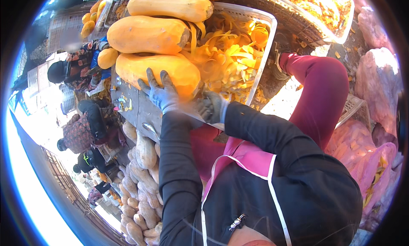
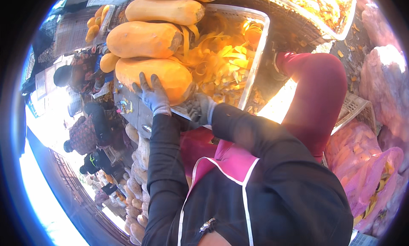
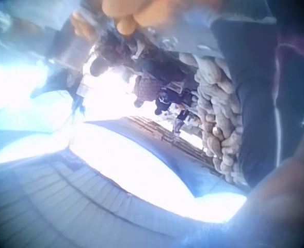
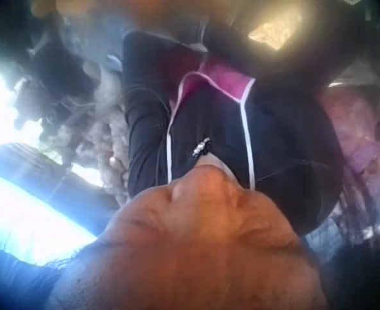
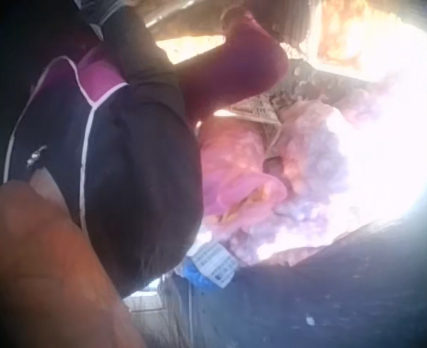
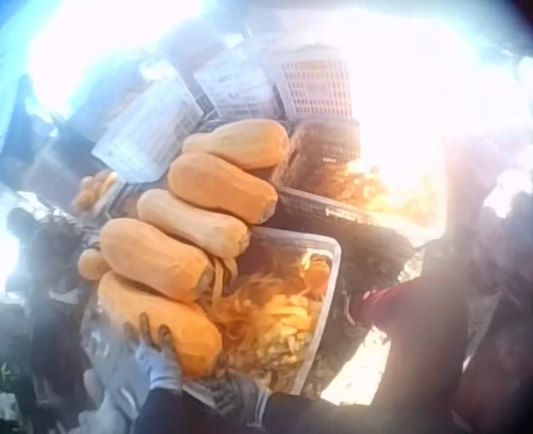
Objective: The person peels a butternut squash using a peeler, then cuts it into pieces with a knife. The peeled skin and cut pieces are placed into separate baskets.
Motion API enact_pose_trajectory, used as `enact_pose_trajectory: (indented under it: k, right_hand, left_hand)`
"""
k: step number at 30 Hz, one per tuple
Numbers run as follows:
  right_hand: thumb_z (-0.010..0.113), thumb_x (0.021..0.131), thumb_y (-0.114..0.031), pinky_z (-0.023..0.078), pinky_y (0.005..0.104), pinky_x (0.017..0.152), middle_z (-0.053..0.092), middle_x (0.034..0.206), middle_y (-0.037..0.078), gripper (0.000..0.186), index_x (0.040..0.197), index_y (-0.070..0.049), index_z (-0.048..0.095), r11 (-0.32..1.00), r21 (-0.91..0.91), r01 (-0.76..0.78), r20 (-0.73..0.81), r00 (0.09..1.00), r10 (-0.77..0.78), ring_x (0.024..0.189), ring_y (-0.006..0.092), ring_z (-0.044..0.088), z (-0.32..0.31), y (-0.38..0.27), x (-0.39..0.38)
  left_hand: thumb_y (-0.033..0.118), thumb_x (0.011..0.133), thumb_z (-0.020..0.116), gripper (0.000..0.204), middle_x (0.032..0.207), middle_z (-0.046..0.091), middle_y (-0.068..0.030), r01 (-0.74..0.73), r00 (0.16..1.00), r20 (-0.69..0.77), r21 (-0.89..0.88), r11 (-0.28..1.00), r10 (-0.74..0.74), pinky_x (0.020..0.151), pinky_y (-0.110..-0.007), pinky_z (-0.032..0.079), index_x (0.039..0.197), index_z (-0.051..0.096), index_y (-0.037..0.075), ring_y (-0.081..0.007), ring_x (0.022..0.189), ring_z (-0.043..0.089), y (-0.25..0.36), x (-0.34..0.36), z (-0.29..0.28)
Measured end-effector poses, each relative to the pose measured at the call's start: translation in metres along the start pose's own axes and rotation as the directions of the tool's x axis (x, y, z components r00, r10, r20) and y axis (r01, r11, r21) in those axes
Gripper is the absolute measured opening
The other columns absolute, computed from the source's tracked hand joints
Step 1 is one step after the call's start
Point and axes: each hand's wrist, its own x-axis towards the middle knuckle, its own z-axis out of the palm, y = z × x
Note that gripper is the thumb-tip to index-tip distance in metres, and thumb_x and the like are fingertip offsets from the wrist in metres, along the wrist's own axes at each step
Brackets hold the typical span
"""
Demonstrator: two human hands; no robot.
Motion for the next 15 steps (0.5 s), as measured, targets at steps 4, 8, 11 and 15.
enact_pose_trajectory:
  k: [4, 8, 11, 15]
  right_hand:
    - [0.043, 0.104, -0.058, 0.035, 0.0242, 0.036, 0.056, 0.067, 0.005, 0.051, 0.103, -0.01, 0.06, 0.878, -0.468, 0.105, -0.054, 0.988, -0.147, 0.042, 0.0072, 0.042, 0.006, 0.012, -0.054]
    - [0.051, 0.105, -0.051, 0.038, 0.027, 0.042, 0.061, 0.078, 0.008, 0.044, 0.118, -0.01, 0.06, 0.272, -0.873, 0.405, -0.047, 0.485, -0.873, 0.048, 0.0097, 0.045, 0.0, 0.026, -0.025]
    - [0.057, 0.104, -0.045, 0.051, 0.0346, 0.061, 0.065, 0.096, 0.013, 0.048, 0.131, -0.006, 0.054, -0.125, -0.857, 0.5, 0.39, 0.471, -0.791, 0.069, 0.017, 0.059, -0.03, 0.039, 0.01]
    - [0.054, 0.102, -0.034, 0.049, 0.0513, 0.093, 0.059, 0.124, 0.031, 0.04, 0.127, -0.003, 0.052, -0.574, -0.808, 0.132, 0.577, 0.374, -0.726, 0.112, 0.0473, 0.06, -0.044, 0.021, 0.033]
  left_hand:
    - [0.046, 0.096, 0.068, 0.06, 0.164, 0.023, -0.0276, 0.036, 0.999, -0.015, -0.043, 0.998, -0.037, 0.117, -0.049, 0.038, 0.149, 0.056, 0.019, -0.0479, 0.147, 0.032, -0.007, -0.01, 0.0]
    - [0.051, 0.094, 0.067, 0.063, 0.165, 0.023, -0.0261, 0.058, 0.997, 0.042, 0.153, 0.986, -0.066, 0.116, -0.051, 0.038, 0.15, 0.055, 0.023, -0.0485, 0.147, 0.032, 0.002, -0.001, -0.003]
    - [0.05, 0.094, 0.067, 0.063, 0.165, 0.023, -0.0268, 0.026, 0.999, 0.031, 0.049, 0.998, -0.027, 0.115, -0.052, 0.039, 0.15, 0.055, 0.023, -0.0489, 0.147, 0.033, -0.001, -0.001, -0.002]
    - [0.05, 0.094, 0.067, 0.063, 0.164, 0.024, -0.028, 0.018, 1.0, 0.017, 0.047, 0.999, -0.019, 0.115, -0.052, 0.039, 0.149, 0.056, 0.022, -0.0496, 0.146, 0.033, -0.001, -0.002, -0.001]
